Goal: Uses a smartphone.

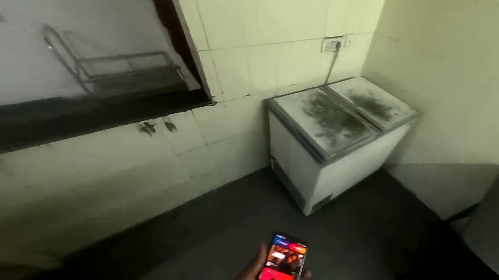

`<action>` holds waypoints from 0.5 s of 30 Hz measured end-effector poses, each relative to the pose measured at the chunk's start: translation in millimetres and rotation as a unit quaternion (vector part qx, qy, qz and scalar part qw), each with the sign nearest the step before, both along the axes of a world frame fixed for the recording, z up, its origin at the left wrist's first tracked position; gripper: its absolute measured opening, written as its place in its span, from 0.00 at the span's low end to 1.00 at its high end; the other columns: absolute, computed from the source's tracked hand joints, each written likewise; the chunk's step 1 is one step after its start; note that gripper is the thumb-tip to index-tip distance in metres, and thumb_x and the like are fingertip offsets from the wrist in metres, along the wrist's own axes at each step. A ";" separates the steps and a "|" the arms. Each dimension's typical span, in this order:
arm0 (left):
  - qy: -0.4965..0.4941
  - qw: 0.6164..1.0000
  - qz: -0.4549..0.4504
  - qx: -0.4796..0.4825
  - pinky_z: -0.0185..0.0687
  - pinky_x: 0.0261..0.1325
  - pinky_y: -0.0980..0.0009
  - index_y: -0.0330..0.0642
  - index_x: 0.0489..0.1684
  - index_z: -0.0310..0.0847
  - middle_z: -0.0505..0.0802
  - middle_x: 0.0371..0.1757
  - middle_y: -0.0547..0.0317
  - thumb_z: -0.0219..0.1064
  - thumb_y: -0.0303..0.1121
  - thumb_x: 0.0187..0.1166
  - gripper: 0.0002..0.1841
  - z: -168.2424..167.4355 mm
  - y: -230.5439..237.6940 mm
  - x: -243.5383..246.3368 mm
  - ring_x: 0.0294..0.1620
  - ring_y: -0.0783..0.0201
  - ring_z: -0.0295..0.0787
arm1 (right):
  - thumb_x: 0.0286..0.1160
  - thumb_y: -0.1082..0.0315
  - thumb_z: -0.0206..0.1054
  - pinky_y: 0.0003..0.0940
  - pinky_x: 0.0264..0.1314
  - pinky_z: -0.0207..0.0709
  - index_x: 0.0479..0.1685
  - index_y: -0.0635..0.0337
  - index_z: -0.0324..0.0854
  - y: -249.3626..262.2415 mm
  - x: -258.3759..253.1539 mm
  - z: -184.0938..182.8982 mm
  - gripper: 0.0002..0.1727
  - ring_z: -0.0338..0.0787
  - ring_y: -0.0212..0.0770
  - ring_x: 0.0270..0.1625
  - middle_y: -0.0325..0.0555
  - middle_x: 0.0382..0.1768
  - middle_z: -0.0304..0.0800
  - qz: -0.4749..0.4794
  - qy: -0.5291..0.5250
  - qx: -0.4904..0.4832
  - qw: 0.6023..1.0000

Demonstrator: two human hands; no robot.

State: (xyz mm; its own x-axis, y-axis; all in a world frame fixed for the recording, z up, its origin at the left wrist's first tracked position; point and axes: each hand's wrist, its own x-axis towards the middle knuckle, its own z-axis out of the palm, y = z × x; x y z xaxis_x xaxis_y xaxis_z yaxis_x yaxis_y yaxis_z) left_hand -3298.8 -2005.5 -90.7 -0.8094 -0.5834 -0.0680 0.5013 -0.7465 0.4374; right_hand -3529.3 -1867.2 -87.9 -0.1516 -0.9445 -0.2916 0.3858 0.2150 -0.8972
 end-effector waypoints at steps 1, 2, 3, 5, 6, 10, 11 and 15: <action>0.033 0.999 0.011 -0.002 0.83 0.65 0.43 0.56 0.84 0.67 0.78 0.79 0.38 0.44 0.74 0.78 0.42 1.2 2.2 -12.5 0.67 0.39 0.84 | 0.90 0.63 0.58 0.58 0.72 0.82 0.85 0.69 0.60 -7.0 3.9 3.2 0.29 0.87 0.59 0.71 0.62 0.70 0.85 0.030 -0.010 -0.023 0.999; 0.048 0.999 0.019 -0.011 0.83 0.66 0.43 0.55 0.84 0.67 0.78 0.78 0.38 0.44 0.74 0.79 0.42 3.3 5.2 -21.8 0.67 0.40 0.84 | 0.88 0.63 0.61 0.58 0.73 0.82 0.88 0.68 0.55 -14.0 8.7 6.4 0.34 0.85 0.59 0.73 0.62 0.73 0.82 0.055 -0.019 -0.048 0.997; 0.052 0.998 0.026 -0.020 0.83 0.66 0.44 0.53 0.84 0.68 0.80 0.76 0.38 0.43 0.74 0.79 0.42 6.1 8.4 -28.1 0.67 0.41 0.85 | 0.86 0.63 0.65 0.55 0.73 0.82 0.90 0.67 0.51 -20.6 14.4 10.1 0.39 0.85 0.56 0.72 0.61 0.74 0.80 0.075 -0.025 -0.073 0.994; 0.040 0.998 0.046 -0.034 0.85 0.65 0.46 0.50 0.81 0.71 0.85 0.70 0.39 0.42 0.74 0.80 0.43 12.0 13.5 -34.2 0.63 0.44 0.88 | 0.79 0.68 0.71 0.44 0.69 0.84 0.93 0.66 0.41 -30.8 25.6 15.8 0.48 0.85 0.44 0.66 0.53 0.74 0.76 0.103 -0.028 -0.112 0.988; 0.037 0.997 0.053 -0.041 0.85 0.65 0.47 0.49 0.81 0.71 0.85 0.71 0.39 0.42 0.74 0.79 0.44 13.8 13.8 -34.6 0.64 0.45 0.87 | 0.75 0.71 0.73 0.41 0.68 0.84 0.94 0.65 0.35 -34.6 30.4 17.7 0.53 0.83 0.41 0.67 0.52 0.75 0.71 0.117 -0.031 -0.123 0.985; 0.027 0.992 0.105 -0.063 0.84 0.66 0.48 0.47 0.81 0.69 0.81 0.74 0.39 0.42 0.78 0.75 0.48 15.2 7.4 -25.1 0.65 0.45 0.86 | 0.64 0.77 0.79 0.42 0.73 0.84 0.94 0.62 0.26 -51.6 49.0 15.8 0.64 0.80 0.44 0.77 0.56 0.87 0.57 0.157 -0.022 -0.146 0.977; 0.036 0.991 0.116 -0.060 0.83 0.67 0.48 0.48 0.82 0.67 0.80 0.76 0.38 0.42 0.78 0.75 0.48 13.6 4.5 -20.9 0.66 0.44 0.86 | 0.63 0.77 0.80 0.43 0.74 0.84 0.94 0.62 0.25 -57.0 53.9 14.0 0.66 0.79 0.44 0.78 0.57 0.87 0.56 0.168 -0.018 -0.146 0.975; 0.069 0.984 0.159 -0.044 0.80 0.70 0.45 0.50 0.83 0.67 0.79 0.77 0.37 0.44 0.78 0.75 0.47 10.5 -12.7 3.1 0.69 0.41 0.83 | 0.63 0.83 0.74 0.42 0.75 0.83 0.94 0.63 0.22 -86.0 74.1 16.4 0.65 0.78 0.44 0.79 0.57 0.87 0.56 0.222 -0.030 -0.137 0.965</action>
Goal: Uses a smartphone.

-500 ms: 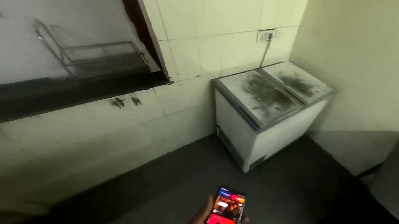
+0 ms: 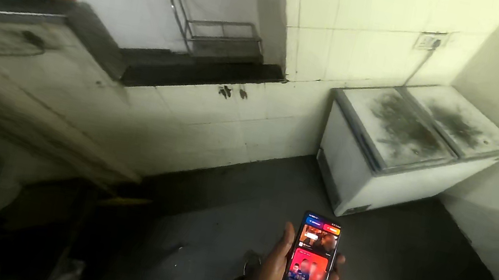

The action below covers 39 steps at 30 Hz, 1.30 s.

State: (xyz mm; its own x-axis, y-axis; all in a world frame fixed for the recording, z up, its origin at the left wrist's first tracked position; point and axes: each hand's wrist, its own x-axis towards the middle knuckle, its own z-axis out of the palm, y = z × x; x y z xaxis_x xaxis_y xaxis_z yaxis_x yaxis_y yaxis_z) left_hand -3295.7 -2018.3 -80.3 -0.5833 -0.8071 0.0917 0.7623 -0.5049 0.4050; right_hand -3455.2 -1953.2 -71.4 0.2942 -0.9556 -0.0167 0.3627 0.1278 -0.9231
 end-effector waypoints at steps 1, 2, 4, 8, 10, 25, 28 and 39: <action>0.004 1.000 0.008 0.003 0.80 0.70 0.44 0.50 0.83 0.67 0.79 0.77 0.37 0.44 0.78 0.74 0.48 -1.1 -6.0 7.8 0.69 0.41 0.83 | 0.64 0.84 0.71 0.41 0.75 0.82 0.94 0.65 0.21 -9.2 4.0 0.0 0.63 0.78 0.42 0.79 0.57 0.86 0.58 0.021 -0.005 -0.002 1.000; 0.008 1.000 0.017 0.006 0.80 0.69 0.43 0.50 0.83 0.67 0.79 0.77 0.37 0.44 0.79 0.73 0.48 -2.4 -12.8 15.8 0.69 0.40 0.83 | 0.66 0.84 0.70 0.43 0.76 0.82 0.94 0.64 0.21 -19.2 7.8 -0.9 0.61 0.78 0.42 0.79 0.56 0.86 0.60 0.043 -0.017 -0.002 0.999; 0.023 0.999 0.029 0.004 0.79 0.69 0.43 0.49 0.84 0.65 0.77 0.78 0.36 0.44 0.79 0.73 0.49 -7.2 -28.3 34.1 0.69 0.40 0.82 | 0.68 0.84 0.68 0.44 0.77 0.81 0.94 0.63 0.22 -40.1 18.5 -3.4 0.59 0.78 0.42 0.79 0.53 0.84 0.63 0.084 -0.032 -0.001 0.996; 0.029 0.998 0.050 -0.009 0.80 0.68 0.44 0.48 0.84 0.65 0.77 0.78 0.35 0.44 0.80 0.72 0.50 -13.4 -67.2 78.2 0.68 0.40 0.83 | 0.67 0.87 0.65 0.44 0.76 0.82 0.93 0.68 0.23 -85.6 60.3 1.4 0.57 0.80 0.43 0.77 0.55 0.80 0.67 0.102 -0.001 0.017 0.995; 0.032 0.998 0.057 -0.017 0.80 0.68 0.45 0.49 0.84 0.65 0.77 0.78 0.36 0.43 0.80 0.72 0.50 -13.8 -88.8 102.9 0.68 0.40 0.83 | 0.67 0.86 0.65 0.45 0.76 0.82 0.92 0.68 0.23 -110.6 83.0 -0.5 0.57 0.80 0.44 0.77 0.56 0.80 0.66 0.114 -0.003 0.014 0.993; 0.005 0.987 0.161 -0.004 0.82 0.67 0.44 0.49 0.84 0.65 0.78 0.77 0.34 0.41 0.82 0.71 0.51 -10.2 -199.4 286.8 0.66 0.39 0.85 | 0.71 0.84 0.65 0.39 0.72 0.84 0.92 0.70 0.26 -257.8 259.8 6.0 0.54 0.85 0.39 0.70 0.51 0.73 0.75 0.208 0.019 0.000 0.978; -0.008 0.980 0.201 -0.001 0.83 0.67 0.46 0.49 0.82 0.68 0.80 0.77 0.37 0.43 0.81 0.71 0.51 -9.1 -213.5 311.0 0.66 0.41 0.86 | 0.68 0.84 0.71 0.40 0.67 0.89 0.92 0.68 0.25 -281.3 293.2 7.0 0.59 0.88 0.42 0.67 0.53 0.71 0.77 0.211 0.040 0.014 0.976; -0.052 0.934 0.353 0.013 0.85 0.67 0.49 0.47 0.77 0.74 0.87 0.66 0.42 0.46 0.79 0.72 0.48 -10.4 -298.8 395.0 0.64 0.48 0.88 | 0.60 0.78 0.80 0.40 0.67 0.89 0.94 0.65 0.30 -408.1 399.0 -9.0 0.64 0.85 0.44 0.72 0.58 0.82 0.67 0.250 0.081 -0.023 0.965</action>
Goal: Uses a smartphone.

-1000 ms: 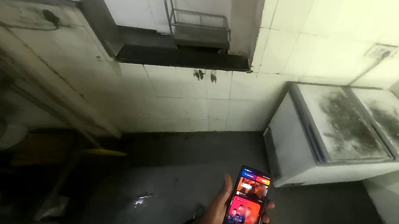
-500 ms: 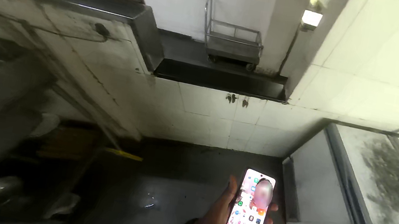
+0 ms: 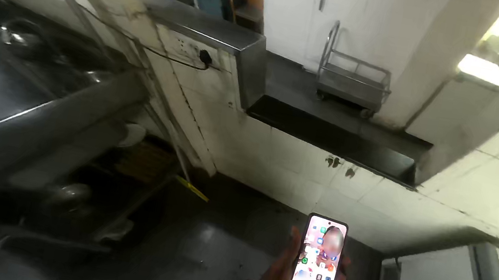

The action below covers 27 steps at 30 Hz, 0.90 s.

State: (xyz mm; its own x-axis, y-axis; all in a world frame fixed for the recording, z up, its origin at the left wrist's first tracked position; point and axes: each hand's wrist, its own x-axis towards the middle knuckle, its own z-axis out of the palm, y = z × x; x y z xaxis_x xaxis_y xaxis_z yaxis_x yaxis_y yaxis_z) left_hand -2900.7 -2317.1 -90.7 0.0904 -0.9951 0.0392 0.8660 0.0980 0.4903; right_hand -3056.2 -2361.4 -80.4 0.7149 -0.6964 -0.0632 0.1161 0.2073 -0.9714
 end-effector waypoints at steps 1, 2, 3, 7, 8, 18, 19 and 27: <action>-0.015 0.999 0.027 0.024 0.86 0.66 0.49 0.48 0.77 0.74 0.89 0.65 0.43 0.47 0.79 0.72 0.48 1.5 -9.0 8.5 0.63 0.50 0.89 | 0.65 0.78 0.77 0.37 0.69 0.87 0.94 0.66 0.31 -17.4 7.0 -0.4 0.60 0.83 0.41 0.74 0.56 0.85 0.62 0.024 -0.011 0.002 1.000; -0.031 0.997 0.055 0.051 0.86 0.66 0.49 0.48 0.78 0.74 0.90 0.64 0.44 0.46 0.79 0.72 0.48 3.4 -18.0 16.4 0.64 0.51 0.89 | 0.70 0.77 0.72 0.33 0.69 0.85 0.94 0.66 0.32 -35.5 13.7 -0.1 0.56 0.81 0.37 0.75 0.54 0.88 0.57 0.044 -0.014 0.001 0.999; -0.047 0.993 0.085 0.074 0.87 0.66 0.49 0.47 0.78 0.72 0.90 0.64 0.45 0.45 0.79 0.72 0.48 6.0 -27.4 23.1 0.64 0.51 0.90 | 0.73 0.74 0.69 0.29 0.67 0.83 0.94 0.67 0.34 -53.7 19.4 0.3 0.53 0.80 0.33 0.73 0.53 0.88 0.56 0.057 -0.008 -0.001 0.998; -0.022 0.990 0.119 0.076 0.85 0.67 0.47 0.47 0.79 0.73 0.89 0.66 0.42 0.44 0.79 0.73 0.48 5.0 -69.1 53.4 0.65 0.49 0.89 | 0.83 0.64 0.67 0.37 0.70 0.84 0.91 0.72 0.45 -128.7 43.2 7.4 0.44 0.84 0.40 0.71 0.54 0.85 0.67 0.100 0.002 -0.017 0.995; -0.014 0.989 0.126 0.074 0.85 0.67 0.47 0.47 0.78 0.74 0.89 0.66 0.42 0.44 0.79 0.73 0.48 3.6 -78.3 58.8 0.65 0.48 0.89 | 0.84 0.63 0.67 0.40 0.71 0.84 0.89 0.73 0.50 -144.6 49.2 7.9 0.41 0.84 0.44 0.73 0.56 0.84 0.68 0.108 0.003 -0.030 0.994; 0.027 0.977 0.199 0.070 0.85 0.66 0.48 0.47 0.76 0.76 0.89 0.64 0.40 0.47 0.78 0.73 0.46 2.2 -127.8 95.5 0.63 0.48 0.89 | 0.79 0.50 0.71 0.48 0.74 0.83 0.78 0.59 0.75 -233.3 124.3 -1.2 0.32 0.76 0.52 0.81 0.60 0.80 0.72 0.135 -0.011 -0.295 0.946; 0.030 0.978 0.198 0.063 0.85 0.66 0.48 0.47 0.76 0.76 0.89 0.64 0.39 0.47 0.78 0.73 0.47 2.4 -129.8 100.6 0.63 0.47 0.89 | 0.78 0.48 0.70 0.47 0.76 0.81 0.78 0.58 0.76 -236.6 132.5 0.5 0.33 0.74 0.51 0.83 0.61 0.80 0.71 0.136 -0.008 -0.324 0.936; -0.003 0.970 0.233 0.071 0.85 0.67 0.49 0.50 0.76 0.77 0.90 0.65 0.44 0.44 0.75 0.78 0.43 11.8 -130.7 144.7 0.65 0.51 0.89 | 0.77 0.44 0.70 0.40 0.73 0.81 0.78 0.48 0.78 -236.5 185.5 10.2 0.32 0.76 0.46 0.80 0.61 0.86 0.63 0.134 -0.003 -0.376 0.917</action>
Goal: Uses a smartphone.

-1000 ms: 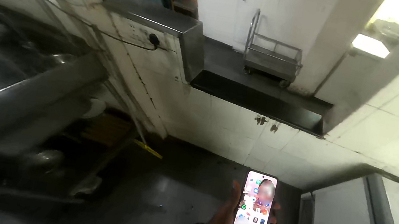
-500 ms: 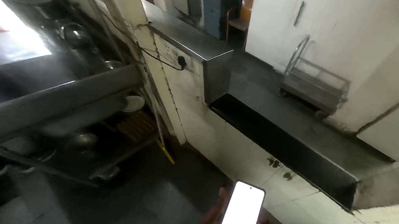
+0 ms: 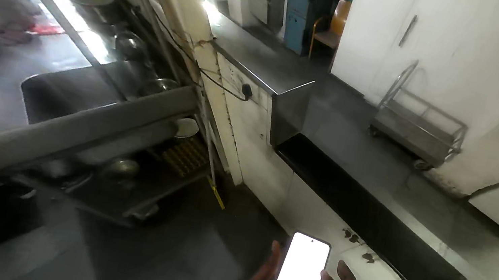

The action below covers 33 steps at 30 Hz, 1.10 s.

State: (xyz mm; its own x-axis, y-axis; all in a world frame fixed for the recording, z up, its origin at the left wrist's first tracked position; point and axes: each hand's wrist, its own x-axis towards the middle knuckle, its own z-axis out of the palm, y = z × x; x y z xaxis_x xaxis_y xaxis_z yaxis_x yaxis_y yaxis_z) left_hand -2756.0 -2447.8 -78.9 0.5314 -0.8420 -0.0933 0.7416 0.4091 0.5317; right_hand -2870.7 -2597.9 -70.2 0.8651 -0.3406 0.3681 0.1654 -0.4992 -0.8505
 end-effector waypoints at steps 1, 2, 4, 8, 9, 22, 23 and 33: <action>-0.001 1.000 0.006 0.003 0.85 0.68 0.50 0.50 0.76 0.77 0.90 0.65 0.45 0.44 0.74 0.78 0.43 1.3 0.8 4.7 0.65 0.52 0.89 | 0.77 0.44 0.70 0.39 0.73 0.81 0.78 0.46 0.78 1.6 4.5 0.1 0.32 0.77 0.44 0.79 0.60 0.85 0.63 0.001 -0.002 -0.001 1.000; -0.005 1.000 0.012 0.005 0.84 0.69 0.50 0.50 0.77 0.77 0.90 0.66 0.45 0.44 0.74 0.79 0.42 1.6 2.5 8.9 0.66 0.52 0.88 | 0.76 0.44 0.70 0.39 0.73 0.81 0.77 0.45 0.78 3.7 8.1 -0.7 0.31 0.77 0.44 0.79 0.59 0.86 0.63 0.004 -0.005 0.001 1.000; -0.010 1.000 0.014 -0.006 0.83 0.70 0.49 0.49 0.79 0.74 0.88 0.68 0.45 0.45 0.73 0.80 0.42 -0.3 6.9 16.1 0.68 0.52 0.87 | 0.76 0.44 0.70 0.39 0.72 0.81 0.77 0.43 0.79 9.3 13.7 -4.1 0.30 0.77 0.44 0.78 0.58 0.86 0.63 0.006 -0.010 0.002 1.000; -0.006 1.000 0.004 -0.017 0.83 0.70 0.47 0.48 0.80 0.73 0.87 0.69 0.42 0.44 0.73 0.80 0.43 -4.3 13.0 28.7 0.69 0.50 0.86 | 0.77 0.43 0.68 0.41 0.75 0.80 0.75 0.42 0.81 18.4 21.0 -6.4 0.28 0.73 0.47 0.82 0.57 0.85 0.64 -0.002 -0.022 -0.006 1.000; -0.008 1.000 -0.001 -0.021 0.82 0.70 0.47 0.48 0.80 0.73 0.87 0.69 0.42 0.44 0.73 0.79 0.43 -5.2 14.3 31.8 0.69 0.50 0.86 | 0.78 0.43 0.67 0.43 0.78 0.78 0.74 0.41 0.82 19.7 21.7 -6.2 0.27 0.71 0.47 0.84 0.55 0.86 0.64 -0.001 -0.024 -0.011 1.000; -0.002 0.999 -0.022 -0.047 0.84 0.66 0.46 0.45 0.79 0.73 0.84 0.71 0.36 0.41 0.78 0.75 0.48 -5.8 15.0 56.5 0.64 0.44 0.88 | 0.89 0.38 0.46 0.48 0.96 0.51 0.61 0.31 0.89 33.2 26.1 -4.0 0.26 0.53 0.48 0.95 0.43 0.87 0.69 0.052 -0.052 -0.158 0.985; -0.003 0.999 -0.017 -0.048 0.84 0.67 0.46 0.44 0.79 0.72 0.84 0.71 0.35 0.40 0.77 0.76 0.48 -5.4 14.8 57.3 0.65 0.44 0.87 | 0.88 0.37 0.45 0.48 0.96 0.50 0.62 0.30 0.88 34.4 27.2 -4.5 0.26 0.52 0.49 0.95 0.43 0.87 0.68 0.057 -0.054 -0.167 0.983; -0.001 1.000 0.015 -0.026 0.82 0.71 0.46 0.43 0.79 0.72 0.85 0.70 0.37 0.40 0.75 0.78 0.47 -0.6 18.0 59.2 0.69 0.46 0.86 | 0.82 0.27 0.39 0.59 0.97 0.39 0.69 0.23 0.84 41.4 34.1 -3.4 0.33 0.42 0.57 0.97 0.50 0.93 0.55 0.085 -0.024 -0.212 0.973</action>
